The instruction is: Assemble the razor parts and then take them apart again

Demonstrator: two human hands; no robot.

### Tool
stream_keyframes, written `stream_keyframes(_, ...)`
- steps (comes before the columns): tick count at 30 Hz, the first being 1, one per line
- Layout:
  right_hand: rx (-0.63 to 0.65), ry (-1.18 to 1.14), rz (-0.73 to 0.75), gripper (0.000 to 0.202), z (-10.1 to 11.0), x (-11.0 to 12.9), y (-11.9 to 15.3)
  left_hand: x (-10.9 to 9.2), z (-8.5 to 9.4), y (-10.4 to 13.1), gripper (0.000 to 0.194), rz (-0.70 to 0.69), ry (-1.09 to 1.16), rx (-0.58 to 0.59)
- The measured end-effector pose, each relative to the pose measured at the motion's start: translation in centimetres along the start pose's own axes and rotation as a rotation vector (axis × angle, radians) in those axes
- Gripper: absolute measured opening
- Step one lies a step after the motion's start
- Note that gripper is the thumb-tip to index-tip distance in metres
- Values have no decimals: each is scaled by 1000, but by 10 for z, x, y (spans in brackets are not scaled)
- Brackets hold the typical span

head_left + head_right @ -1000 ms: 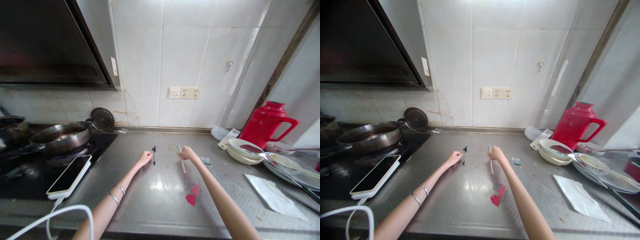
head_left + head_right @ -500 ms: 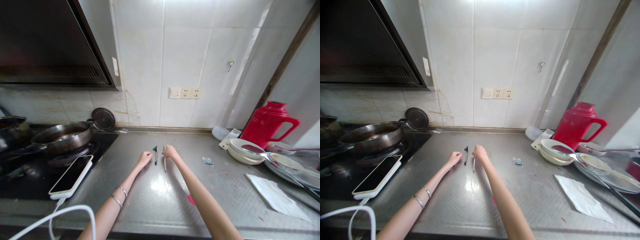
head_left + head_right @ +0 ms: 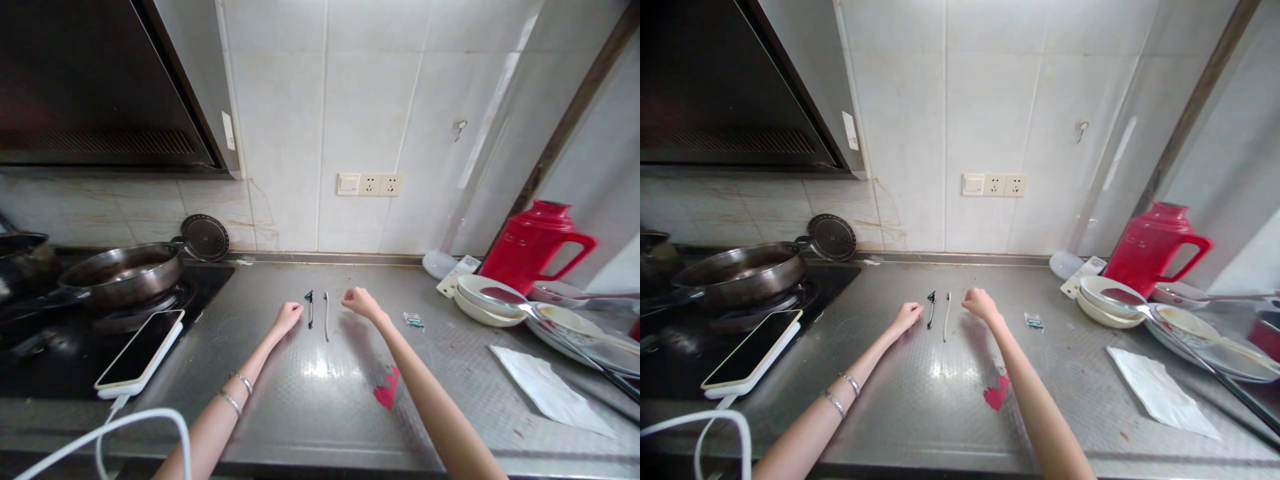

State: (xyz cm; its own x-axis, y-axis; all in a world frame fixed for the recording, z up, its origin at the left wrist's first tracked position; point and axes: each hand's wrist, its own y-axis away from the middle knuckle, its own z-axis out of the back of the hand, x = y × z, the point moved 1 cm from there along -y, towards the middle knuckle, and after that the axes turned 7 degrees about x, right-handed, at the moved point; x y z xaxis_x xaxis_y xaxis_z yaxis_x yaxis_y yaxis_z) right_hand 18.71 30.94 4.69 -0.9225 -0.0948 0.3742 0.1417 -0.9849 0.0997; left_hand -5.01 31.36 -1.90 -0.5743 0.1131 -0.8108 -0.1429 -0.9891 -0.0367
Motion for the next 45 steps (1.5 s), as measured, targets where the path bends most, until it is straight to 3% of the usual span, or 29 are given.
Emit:
stream_keyframes(4, -45, -42, 124, 33, 30, -72, 21, 0, 0, 0, 28, 4, 12, 10)
stream_keyframes(8, -39, -29, 67, 41, 49, -147, 41, -2, 1, 0, 29, 33, 39, 29)
stream_keyframes(11, 9, -32, 16, 47, 54, -184, 51, -5, 2, 1, 30, 72, 67, 49)
stream_keyframes(14, 72, -76, -1, 58, 53, -202, 57, -11, 2, 2, 32, 86, 91, 50)
stream_keyframes(19, 116, -116, 4, 61, 45, -211, 58, -22, 2, 2, 30, 28, 110, 12)
stream_keyframes(24, 97, -147, 29, 58, 41, -218, 57, -28, 5, 0, 31, -56, -82, -37)
stream_keyframes(30, -20, -171, 131, 55, 38, -201, 50, -21, 3, -1, 26, -33, -188, -7)
stream_keyframes(35, -28, -219, 245, 53, 19, -142, 25, -21, -6, -2, 16, 17, -312, 6)
stream_keyframes(40, 12, -236, 370, 53, -5, -76, -5, -37, -12, 1, 15, -13, -413, 6)
stream_keyframes(45, 46, -257, 400, 54, -21, -47, -26, -60, -24, 9, 21, -43, -535, 43)
